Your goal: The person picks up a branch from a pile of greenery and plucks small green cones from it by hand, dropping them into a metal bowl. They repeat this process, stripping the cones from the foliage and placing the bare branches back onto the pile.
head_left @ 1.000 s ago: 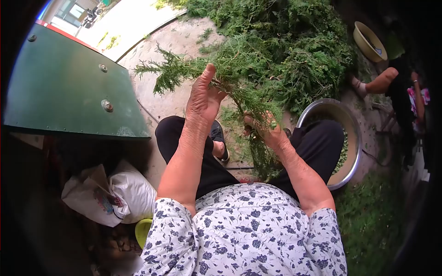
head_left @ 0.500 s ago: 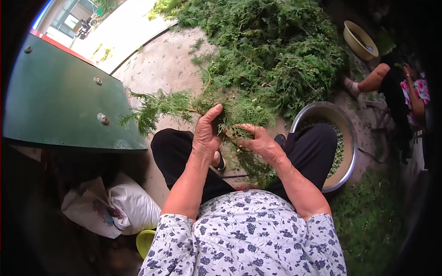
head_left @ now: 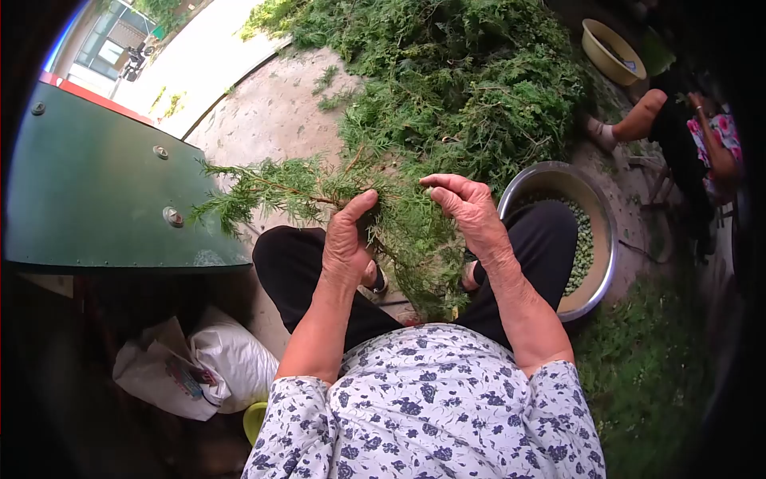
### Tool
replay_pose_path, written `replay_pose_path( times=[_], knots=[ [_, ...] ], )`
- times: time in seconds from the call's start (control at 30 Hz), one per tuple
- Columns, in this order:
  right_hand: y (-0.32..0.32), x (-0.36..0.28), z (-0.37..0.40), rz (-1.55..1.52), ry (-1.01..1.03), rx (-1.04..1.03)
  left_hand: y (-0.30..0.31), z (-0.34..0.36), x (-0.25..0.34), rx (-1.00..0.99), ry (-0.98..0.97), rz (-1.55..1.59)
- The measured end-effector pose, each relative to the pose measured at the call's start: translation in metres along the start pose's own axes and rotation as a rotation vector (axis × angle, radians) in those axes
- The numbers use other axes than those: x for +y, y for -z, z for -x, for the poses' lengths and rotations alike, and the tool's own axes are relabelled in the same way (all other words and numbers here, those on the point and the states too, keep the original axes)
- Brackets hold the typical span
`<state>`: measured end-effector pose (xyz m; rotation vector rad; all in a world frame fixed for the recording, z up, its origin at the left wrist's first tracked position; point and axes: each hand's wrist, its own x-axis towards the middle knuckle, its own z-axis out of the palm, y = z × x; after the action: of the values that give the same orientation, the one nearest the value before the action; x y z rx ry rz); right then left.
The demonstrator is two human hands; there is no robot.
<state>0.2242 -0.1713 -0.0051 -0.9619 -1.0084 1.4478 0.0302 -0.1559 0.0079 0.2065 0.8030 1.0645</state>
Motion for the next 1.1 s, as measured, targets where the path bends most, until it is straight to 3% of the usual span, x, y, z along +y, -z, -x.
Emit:
replay_pose_path(
  times=[0.1,0.17,0.3,0.37,0.5,0.57,0.63,0.67,0.73,0.83,1.1],
  knots=[
    [-0.004,0.005,0.002,0.082,0.013,-0.018,-0.006,0.006,0.0,-0.019,0.023,0.024],
    [-0.005,0.015,0.001,0.012,0.028,0.144,-0.012,0.012,0.001,-0.03,0.044,0.049],
    [-0.007,0.026,-0.003,0.209,0.165,0.455,-0.005,0.01,-0.014,0.016,-0.037,-0.073],
    [-0.009,0.032,-0.005,0.148,0.189,0.524,-0.003,0.008,-0.023,0.022,-0.118,-0.135],
    [0.021,0.046,-0.013,-0.166,0.068,0.81,-0.01,0.02,-0.017,0.067,-0.071,-0.064],
    [0.036,0.039,-0.006,-0.183,-0.023,0.688,-0.008,0.023,-0.007,0.066,-0.043,-0.03],
    [0.031,0.028,0.001,-0.434,-0.061,0.479,0.006,0.017,-0.006,0.02,-0.051,-0.056],
    [0.03,0.03,0.002,-0.434,-0.06,0.481,0.005,0.016,-0.006,0.035,-0.028,-0.032],
    [0.027,0.034,0.007,-0.586,-0.171,0.251,0.004,0.015,-0.006,0.071,-0.019,-0.014],
    [0.017,0.029,0.015,-0.563,-0.283,0.062,0.006,0.014,-0.006,0.074,-0.008,0.003],
    [-0.005,-0.004,0.021,-0.56,-0.416,0.016,-0.006,0.012,-0.012,0.167,-0.117,-0.108]
  ],
)
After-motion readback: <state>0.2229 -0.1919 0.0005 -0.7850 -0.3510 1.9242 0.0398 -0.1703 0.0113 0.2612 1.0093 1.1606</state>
